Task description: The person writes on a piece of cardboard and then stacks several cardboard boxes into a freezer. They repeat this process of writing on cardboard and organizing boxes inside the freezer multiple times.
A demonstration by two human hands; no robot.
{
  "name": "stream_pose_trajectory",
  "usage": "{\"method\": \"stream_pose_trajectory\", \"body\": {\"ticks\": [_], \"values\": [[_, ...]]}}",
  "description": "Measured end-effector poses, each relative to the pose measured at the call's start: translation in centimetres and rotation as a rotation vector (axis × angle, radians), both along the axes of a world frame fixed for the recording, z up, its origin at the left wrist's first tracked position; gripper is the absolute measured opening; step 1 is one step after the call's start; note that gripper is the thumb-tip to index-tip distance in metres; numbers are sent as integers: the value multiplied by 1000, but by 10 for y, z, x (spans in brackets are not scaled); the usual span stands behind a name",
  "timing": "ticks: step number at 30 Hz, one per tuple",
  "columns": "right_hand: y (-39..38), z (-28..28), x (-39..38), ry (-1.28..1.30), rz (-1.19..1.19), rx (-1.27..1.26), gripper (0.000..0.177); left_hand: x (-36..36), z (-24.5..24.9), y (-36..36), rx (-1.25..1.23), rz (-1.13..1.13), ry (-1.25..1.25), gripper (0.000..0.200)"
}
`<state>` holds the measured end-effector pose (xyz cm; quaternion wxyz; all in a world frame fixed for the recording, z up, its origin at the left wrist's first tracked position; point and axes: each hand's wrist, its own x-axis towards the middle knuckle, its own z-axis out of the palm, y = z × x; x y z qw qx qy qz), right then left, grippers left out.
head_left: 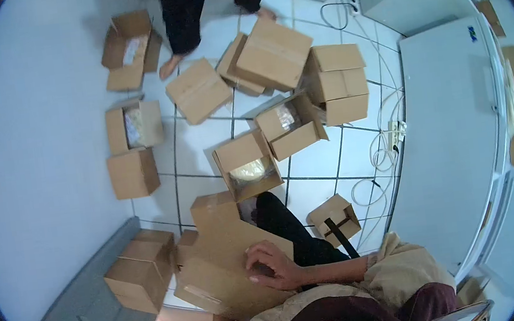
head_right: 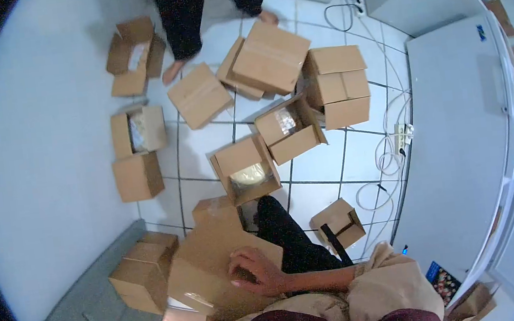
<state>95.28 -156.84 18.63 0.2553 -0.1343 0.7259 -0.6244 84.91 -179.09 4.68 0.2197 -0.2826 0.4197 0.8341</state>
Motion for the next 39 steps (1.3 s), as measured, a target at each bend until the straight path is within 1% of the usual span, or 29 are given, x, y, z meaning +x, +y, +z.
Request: {"method": "stream_pose_trajectory", "body": {"ticks": [1,3,4,6,7,9,10,11,12,13,14,16,17,19,21,23,25,26,28,29,31,32,35,36,37,38,39], "values": [[12,21,7,33,-31,-13,46,-3,27,5,-15,-32,24,52],[38,63,23,-101,-107,-9,61,-11,80,23,-36,-112,67,52],[50,73,34,-63,-152,-14,61,-19,105,36,-40,-158,95,52],[71,77,56,-161,-168,-168,74,-35,150,67,-51,-242,152,52],[83,88,59,-126,-199,-178,74,-42,171,81,-61,-276,175,52],[108,105,58,-429,-349,-531,76,-56,206,113,-78,-336,223,52],[120,102,57,-394,-368,-545,76,-64,222,130,-87,-364,243,52],[134,92,54,-455,-401,-629,76,-72,236,150,-95,-390,263,52],[155,99,43,-516,-427,-711,75,-80,249,172,-100,-413,282,52],[177,111,34,-660,-470,-903,75,-85,260,195,-103,-427,300,52],[204,125,23,-628,-471,-903,75,-91,269,223,-103,-437,320,52],[267,141,-1,-743,-470,-876,77,-105,283,286,-88,-446,367,52],[300,126,-12,-694,-474,-864,77,-120,288,323,-73,-454,403,52],[355,85,-46,-435,-430,-577,77,-161,304,394,-52,-494,461,52],[421,107,-75,-354,-431,-597,77,-190,315,454,-34,-536,481,52],[487,130,-95,-318,-423,-592,77,-202,311,508,-2,-553,463,52],[537,144,-124,-466,-474,-495,80,-210,305,553,23,-556,442,52],[561,157,-138,-462,-479,-484,80,-216,302,572,30,-556,437,52],[602,185,-165,-343,-574,-449,81,-236,297,613,38,-561,426,52],[620,188,-179,-338,-580,-444,81,-247,294,633,40,-565,421,52],[662,193,-212,-201,-667,-404,81,-278,287,680,47,-582,418,52],[685,196,-227,-197,-678,-401,81,-295,283,701,48,-593,412,52],[761,208,-277,-143,-815,-590,83,-351,269,766,55,-622,388,52],[787,199,-295,-128,-823,-581,83,-378,268,794,63,-630,391,52],[820,187,-315,-99,-913,-585,81,-410,273,829,79,-636,406,52],[851,195,-333,-87,-1000,-597,79,-439,279,859,85,-638,407,52],[883,203,-343,-229,-1065,-602,74,-453,282,876,73,-639,383,52]]}}
